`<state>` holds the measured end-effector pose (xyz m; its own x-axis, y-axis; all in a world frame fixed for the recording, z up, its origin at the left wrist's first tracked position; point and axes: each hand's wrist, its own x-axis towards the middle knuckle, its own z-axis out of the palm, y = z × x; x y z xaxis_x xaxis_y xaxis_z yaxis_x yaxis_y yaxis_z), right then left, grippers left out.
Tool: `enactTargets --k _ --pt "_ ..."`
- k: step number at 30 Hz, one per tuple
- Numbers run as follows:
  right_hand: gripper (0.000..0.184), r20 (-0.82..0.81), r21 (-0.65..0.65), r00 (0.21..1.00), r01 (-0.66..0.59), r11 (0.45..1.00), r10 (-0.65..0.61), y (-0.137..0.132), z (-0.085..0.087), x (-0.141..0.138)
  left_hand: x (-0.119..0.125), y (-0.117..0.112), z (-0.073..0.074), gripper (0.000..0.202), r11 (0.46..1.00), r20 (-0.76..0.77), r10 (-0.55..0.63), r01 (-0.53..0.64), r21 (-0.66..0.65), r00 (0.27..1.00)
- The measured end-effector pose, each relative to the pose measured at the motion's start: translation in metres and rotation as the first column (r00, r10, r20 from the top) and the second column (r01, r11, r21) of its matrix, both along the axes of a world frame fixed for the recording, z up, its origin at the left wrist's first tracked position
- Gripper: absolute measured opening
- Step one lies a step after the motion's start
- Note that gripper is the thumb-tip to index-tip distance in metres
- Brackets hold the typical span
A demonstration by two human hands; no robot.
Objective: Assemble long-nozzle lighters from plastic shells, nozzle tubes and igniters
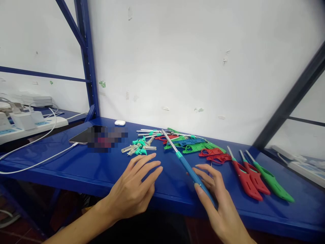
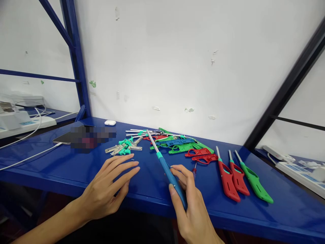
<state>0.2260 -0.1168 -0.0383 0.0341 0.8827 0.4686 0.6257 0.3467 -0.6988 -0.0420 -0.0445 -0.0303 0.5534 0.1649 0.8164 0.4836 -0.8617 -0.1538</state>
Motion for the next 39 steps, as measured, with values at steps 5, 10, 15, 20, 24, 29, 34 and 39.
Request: enactTargets --k 5,10,15,20,24,29,34,39 --pt "0.026 -0.021 0.015 0.999 -0.034 0.999 0.034 0.0024 -0.0041 0.0018 -0.0002 0.0009 0.0007 0.036 1.0 -0.003 -0.001 0.001 0.0 1.0" --pt "0.021 -0.027 -0.024 0.999 -0.034 0.999 0.033 0.0012 -0.0034 0.001 0.0008 0.0003 0.0004 0.035 1.0 -0.008 0.006 -0.006 0.007 1.0" --pt "0.016 -0.034 0.003 0.998 -0.05 0.999 0.051 0.0007 -0.0024 -0.0001 0.0012 -0.0007 0.001 0.034 1.0 -0.008 0.02 -0.02 0.011 1.0" --pt "0.013 -0.029 -0.006 0.998 -0.063 0.998 0.063 0.0012 0.0005 -0.0001 0.0018 -0.0003 0.0024 0.032 1.0 -0.018 0.011 -0.011 0.005 1.0" --pt "0.012 -0.012 -0.009 0.998 -0.063 0.998 0.063 0.0009 0.0026 -0.0006 0.0023 0.0002 0.0016 0.03 1.0 -0.031 0.016 -0.016 -0.008 0.999" --pt "0.013 -0.028 -0.008 0.998 -0.055 0.998 0.055 0.0013 0.002 -0.001 0.003 -0.0004 0.0005 0.029 1.0 -0.037 0.021 -0.021 -0.012 0.999" --pt "0.013 -0.05 -0.012 0.996 -0.073 0.997 0.072 0.0009 0.0008 -0.0001 0.0029 -0.0009 0.0008 0.024 1.0 -0.037 0.001 -0.002 -0.03 0.999" --pt "0.013 -0.051 0.005 0.997 -0.056 0.998 0.056 0.0013 -0.0009 0.001 0.0031 -0.0011 0.0012 0.023 0.999 -0.045 0.004 -0.006 -0.031 0.999"
